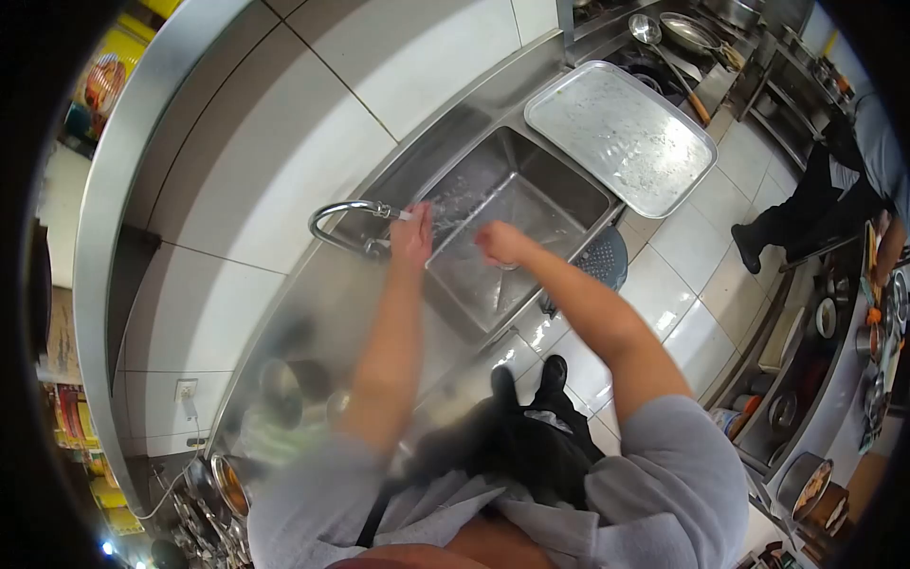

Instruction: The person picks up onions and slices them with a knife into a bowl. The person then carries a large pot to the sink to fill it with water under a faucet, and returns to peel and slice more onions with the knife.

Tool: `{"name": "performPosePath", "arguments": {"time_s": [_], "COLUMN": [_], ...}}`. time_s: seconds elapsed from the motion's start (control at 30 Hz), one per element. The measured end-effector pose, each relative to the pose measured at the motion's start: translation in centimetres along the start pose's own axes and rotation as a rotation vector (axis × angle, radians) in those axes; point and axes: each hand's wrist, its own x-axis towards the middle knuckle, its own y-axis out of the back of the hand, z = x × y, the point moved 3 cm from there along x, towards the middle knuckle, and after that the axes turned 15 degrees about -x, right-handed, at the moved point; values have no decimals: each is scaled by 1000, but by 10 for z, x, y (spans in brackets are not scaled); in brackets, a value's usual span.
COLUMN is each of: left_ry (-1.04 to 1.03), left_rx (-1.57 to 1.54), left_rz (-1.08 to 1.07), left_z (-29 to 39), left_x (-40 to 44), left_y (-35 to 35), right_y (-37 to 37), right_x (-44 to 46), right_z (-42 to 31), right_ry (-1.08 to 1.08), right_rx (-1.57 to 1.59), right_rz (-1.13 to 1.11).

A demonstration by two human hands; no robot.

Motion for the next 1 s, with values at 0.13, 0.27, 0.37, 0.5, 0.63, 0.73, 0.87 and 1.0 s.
{"name": "performPosePath", "arguments": {"time_s": [0.13,0.27,0.37,0.5,0.63,0.73,0.87,1.0], "left_ry": [191,-88,30,329,158,186,206,547], "left_rx": [311,924,872,1031,1128,900,329,208], "left_rz": [212,-118,-150,-133,-584,-771,-848,-1164], "left_z": [22,38,49,53,37,48,87,63], "left_x": [-82,-143,-150,-127,-109,-112,-120,-81], "left_y": [65,123,136,103,18,-90,-180,-190], "right_y": [-62,-40,23,-45,66,140,195,160], "right_x": [111,142,86,20,-10,-20,-51,-39], "right_z": [-36,-76,-100,55,-20,-105,-195,-131], "right_ry": [18,-50,-197,-218,-427,-127,34,90], "right_rx": [160,-92,-285,-693,-482,-220,202,690], "right_rz": [163,403,262,-203,-201,-41,386,287]}}
